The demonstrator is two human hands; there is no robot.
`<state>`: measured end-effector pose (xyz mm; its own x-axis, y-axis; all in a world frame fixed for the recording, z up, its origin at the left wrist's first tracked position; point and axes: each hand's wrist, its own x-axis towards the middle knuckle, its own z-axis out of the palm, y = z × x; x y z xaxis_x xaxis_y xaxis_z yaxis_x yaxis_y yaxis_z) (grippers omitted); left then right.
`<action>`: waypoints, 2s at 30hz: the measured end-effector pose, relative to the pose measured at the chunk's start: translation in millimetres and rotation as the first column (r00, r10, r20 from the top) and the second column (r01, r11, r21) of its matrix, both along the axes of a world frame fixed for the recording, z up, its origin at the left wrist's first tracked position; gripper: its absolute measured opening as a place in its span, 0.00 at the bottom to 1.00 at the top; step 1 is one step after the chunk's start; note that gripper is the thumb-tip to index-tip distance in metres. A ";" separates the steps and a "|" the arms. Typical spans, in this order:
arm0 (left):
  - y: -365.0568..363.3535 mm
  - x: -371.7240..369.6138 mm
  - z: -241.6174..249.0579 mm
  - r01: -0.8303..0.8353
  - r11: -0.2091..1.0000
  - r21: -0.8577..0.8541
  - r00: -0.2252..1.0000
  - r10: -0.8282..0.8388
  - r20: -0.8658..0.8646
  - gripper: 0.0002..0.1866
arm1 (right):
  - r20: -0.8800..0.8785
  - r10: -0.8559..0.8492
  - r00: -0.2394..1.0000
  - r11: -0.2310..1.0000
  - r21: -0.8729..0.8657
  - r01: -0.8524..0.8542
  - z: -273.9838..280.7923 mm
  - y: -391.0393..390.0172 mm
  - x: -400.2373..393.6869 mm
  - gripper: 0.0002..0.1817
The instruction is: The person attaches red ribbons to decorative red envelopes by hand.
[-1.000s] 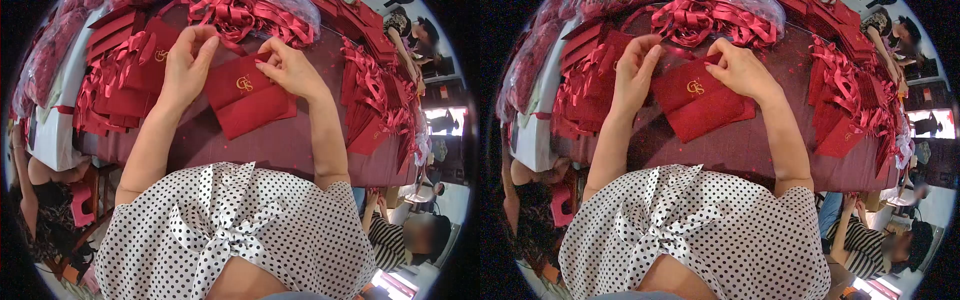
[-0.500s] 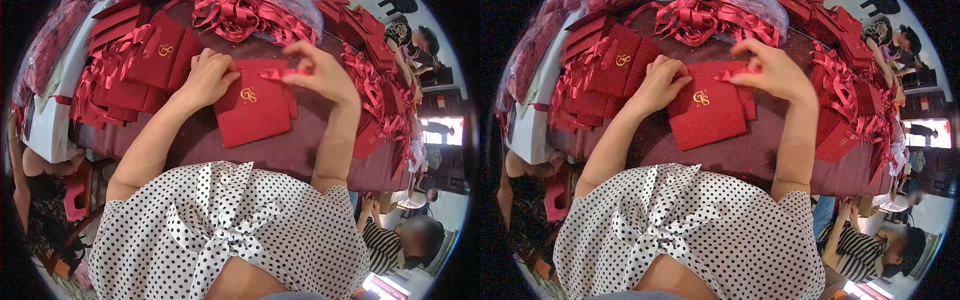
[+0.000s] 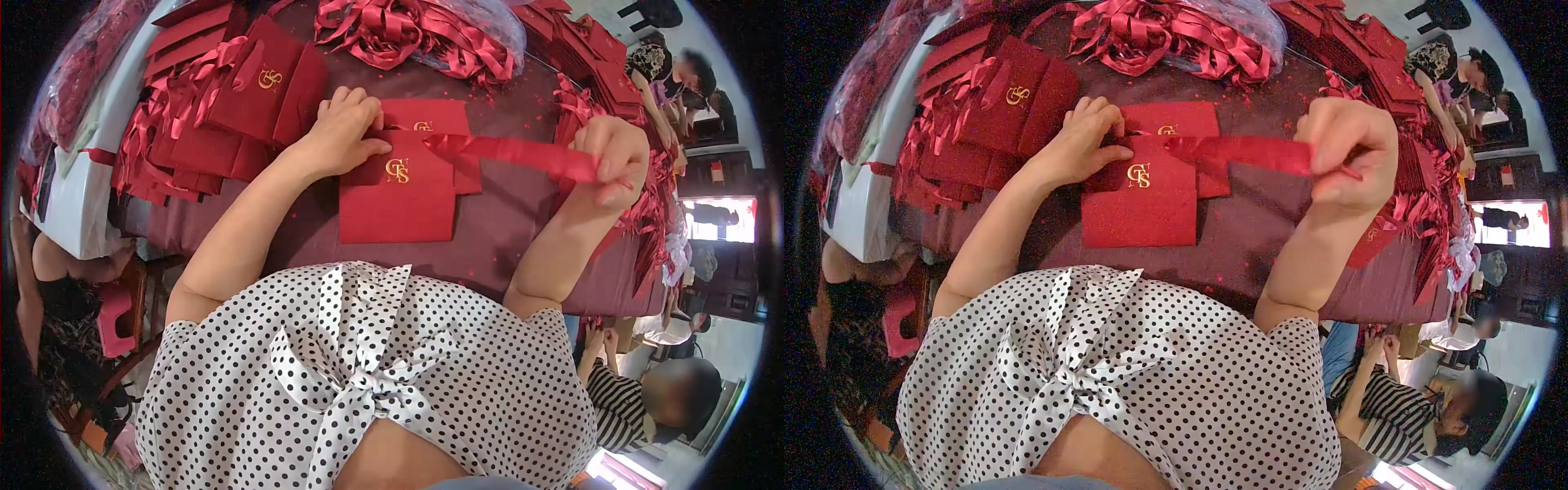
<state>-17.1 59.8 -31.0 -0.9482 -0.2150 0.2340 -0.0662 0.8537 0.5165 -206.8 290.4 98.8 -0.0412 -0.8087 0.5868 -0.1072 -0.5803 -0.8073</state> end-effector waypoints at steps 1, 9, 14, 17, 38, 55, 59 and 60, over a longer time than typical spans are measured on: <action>0.5 1.1 -0.6 0.006 1.000 0.004 0.999 -0.005 -0.039 0.15 | 0.019 -0.088 0.996 0.996 0.010 0.088 -0.2 -1.1 2.9 0.20; 4.3 -8.0 1.8 0.187 0.888 0.419 0.973 -0.109 -0.202 0.17 | -0.469 -0.249 0.847 0.819 0.366 0.443 -15.1 -57.8 49.8 0.06; 2.1 -5.7 8.5 0.154 0.414 0.897 0.988 -0.074 -0.135 0.15 | -0.296 -0.322 0.900 0.744 0.509 0.433 -54.0 -80.7 43.8 0.07; 11.4 -4.1 20.8 -0.006 0.164 0.986 1.000 0.007 0.005 0.17 | -0.251 -0.276 0.928 0.784 0.499 0.368 -57.5 -81.1 36.9 0.07; 6.6 -9.3 4.6 0.186 0.643 0.743 0.938 0.109 -0.328 0.17 | -0.615 -0.266 0.742 0.792 0.299 0.532 -49.1 -81.6 73.5 0.05; 9.4 -8.1 13.8 0.008 0.958 0.286 0.732 0.189 -0.654 0.10 | -0.552 -0.512 0.658 0.735 0.115 0.669 -66.2 -95.8 93.3 0.10; 4.1 -3.2 18.6 0.087 0.964 0.251 0.776 0.092 -0.624 0.13 | -0.595 -0.456 0.662 0.796 0.060 0.603 -60.2 -90.5 85.2 0.10; 1.1 -2.1 20.4 0.153 0.942 0.298 0.802 0.057 -0.594 0.15 | -0.622 -0.456 0.636 0.790 0.047 0.612 -56.8 -88.8 85.1 0.10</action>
<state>-19.2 60.9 -10.6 -0.6587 -0.3339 0.6743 0.3759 0.6303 0.6793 -121.7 201.7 42.0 -0.2451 -0.8606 0.4463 -0.8026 -0.0781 -0.5914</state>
